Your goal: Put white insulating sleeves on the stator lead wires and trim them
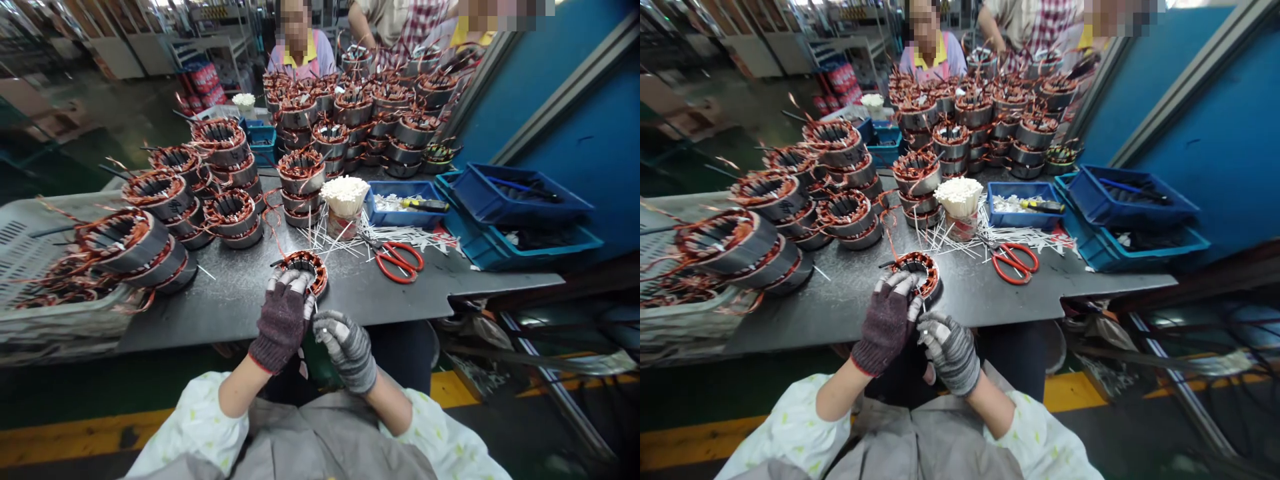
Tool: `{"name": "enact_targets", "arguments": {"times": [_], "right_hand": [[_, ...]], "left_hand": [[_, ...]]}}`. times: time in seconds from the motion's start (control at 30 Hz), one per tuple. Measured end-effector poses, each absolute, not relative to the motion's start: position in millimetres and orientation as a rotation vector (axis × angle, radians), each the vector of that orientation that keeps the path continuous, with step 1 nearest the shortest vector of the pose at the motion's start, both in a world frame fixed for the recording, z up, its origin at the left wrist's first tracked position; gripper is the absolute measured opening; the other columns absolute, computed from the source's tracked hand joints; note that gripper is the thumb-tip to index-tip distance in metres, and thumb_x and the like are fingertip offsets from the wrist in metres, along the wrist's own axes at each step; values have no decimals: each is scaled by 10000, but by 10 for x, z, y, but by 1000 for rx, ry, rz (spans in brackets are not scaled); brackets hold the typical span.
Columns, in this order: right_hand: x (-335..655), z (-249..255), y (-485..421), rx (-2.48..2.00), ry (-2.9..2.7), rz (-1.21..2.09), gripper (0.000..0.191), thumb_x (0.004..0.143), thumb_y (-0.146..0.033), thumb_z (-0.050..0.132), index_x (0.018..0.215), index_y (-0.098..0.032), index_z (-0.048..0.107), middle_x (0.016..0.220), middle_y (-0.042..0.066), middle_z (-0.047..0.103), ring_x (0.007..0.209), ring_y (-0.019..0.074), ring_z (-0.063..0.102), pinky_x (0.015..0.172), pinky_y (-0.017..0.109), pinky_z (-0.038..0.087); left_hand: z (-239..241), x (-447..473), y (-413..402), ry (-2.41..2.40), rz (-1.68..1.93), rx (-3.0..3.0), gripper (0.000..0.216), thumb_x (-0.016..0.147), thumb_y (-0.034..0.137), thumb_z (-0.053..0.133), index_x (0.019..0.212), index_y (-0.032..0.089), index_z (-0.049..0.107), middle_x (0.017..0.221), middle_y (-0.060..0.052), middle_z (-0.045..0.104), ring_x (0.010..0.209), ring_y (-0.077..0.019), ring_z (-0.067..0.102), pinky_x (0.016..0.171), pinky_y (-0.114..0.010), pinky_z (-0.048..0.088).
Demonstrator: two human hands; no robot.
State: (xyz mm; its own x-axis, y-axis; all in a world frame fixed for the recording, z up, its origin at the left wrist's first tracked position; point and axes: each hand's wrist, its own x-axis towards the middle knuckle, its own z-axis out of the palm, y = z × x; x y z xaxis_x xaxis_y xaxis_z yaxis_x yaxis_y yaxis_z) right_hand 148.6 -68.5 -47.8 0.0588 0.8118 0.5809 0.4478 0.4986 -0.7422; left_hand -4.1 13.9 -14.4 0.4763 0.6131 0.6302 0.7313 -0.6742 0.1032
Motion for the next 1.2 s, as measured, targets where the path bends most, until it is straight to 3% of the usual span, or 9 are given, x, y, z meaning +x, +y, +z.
{"name": "enact_targets", "arguments": {"times": [0.13, 0.47, 0.67, 0.73, 0.83, 0.93, 1.2], "right_hand": [[1457, -513, -738, -1021, -1623, 419, 217, 956, -165, 491, 1017, -240, 685, 1003, 54, 758, 871, 146, 744, 787, 252, 625], [1423, -532, -511, -1069, -1588, 474, 233, 977, -180, 503, 1038, -248, 718, 1074, 52, 754, 975, 166, 733, 875, 290, 615], [1438, -622, -542, -1073, -1535, 503, 225, 962, -206, 546, 1076, -252, 735, 1148, 72, 749, 1056, 191, 721, 937, 329, 599], [1443, -554, -501, -1076, -1429, 656, 195, 962, -251, 560, 1029, -255, 742, 1083, 64, 763, 1001, 194, 729, 904, 337, 603], [1470, -351, -406, -1167, -1084, 982, 150, 902, -365, 649, 944, -240, 721, 800, 23, 755, 694, 176, 717, 671, 307, 609], [1505, -164, -319, -1224, -820, 1187, 266, 781, -468, 743, 865, -224, 681, 609, -22, 671, 501, 152, 618, 493, 275, 532], [1543, -158, -177, -1343, -1069, 969, 195, 779, -413, 677, 801, -221, 703, 725, 30, 728, 619, 167, 634, 618, 299, 554]], "left_hand": [[-146, -41, 143, -1190, -1042, -2545, 403, 930, 160, 573, 1325, 154, 495, 1219, -125, 687, 1281, -266, 582, 1173, -538, 400], [-112, -1, 104, -1346, -1114, -2388, 515, 962, 193, 536, 1449, 102, 396, 1344, -193, 628, 1358, -297, 530, 1144, -521, 427], [-89, 38, 117, -1315, -1076, -2409, 400, 943, 181, 568, 1340, 140, 536, 1240, -141, 706, 1234, -282, 624, 1177, -552, 360], [-51, 34, 116, -1373, -1184, -2436, 374, 951, 207, 571, 1321, 154, 557, 1240, -126, 707, 1246, -266, 611, 1160, -512, 393], [0, 17, 126, -1377, -1360, -2494, 251, 951, 233, 599, 1199, 207, 631, 1146, -60, 741, 1171, -224, 644, 1152, -477, 401], [20, -1, 138, -1303, -1377, -2567, 142, 948, 221, 599, 1066, 240, 676, 1029, -10, 761, 1082, -200, 673, 1162, -486, 371], [-11, -28, 128, -1228, -1293, -2607, 221, 921, 205, 594, 1128, 236, 666, 1055, -26, 760, 1152, -225, 642, 1153, -514, 342]]}}
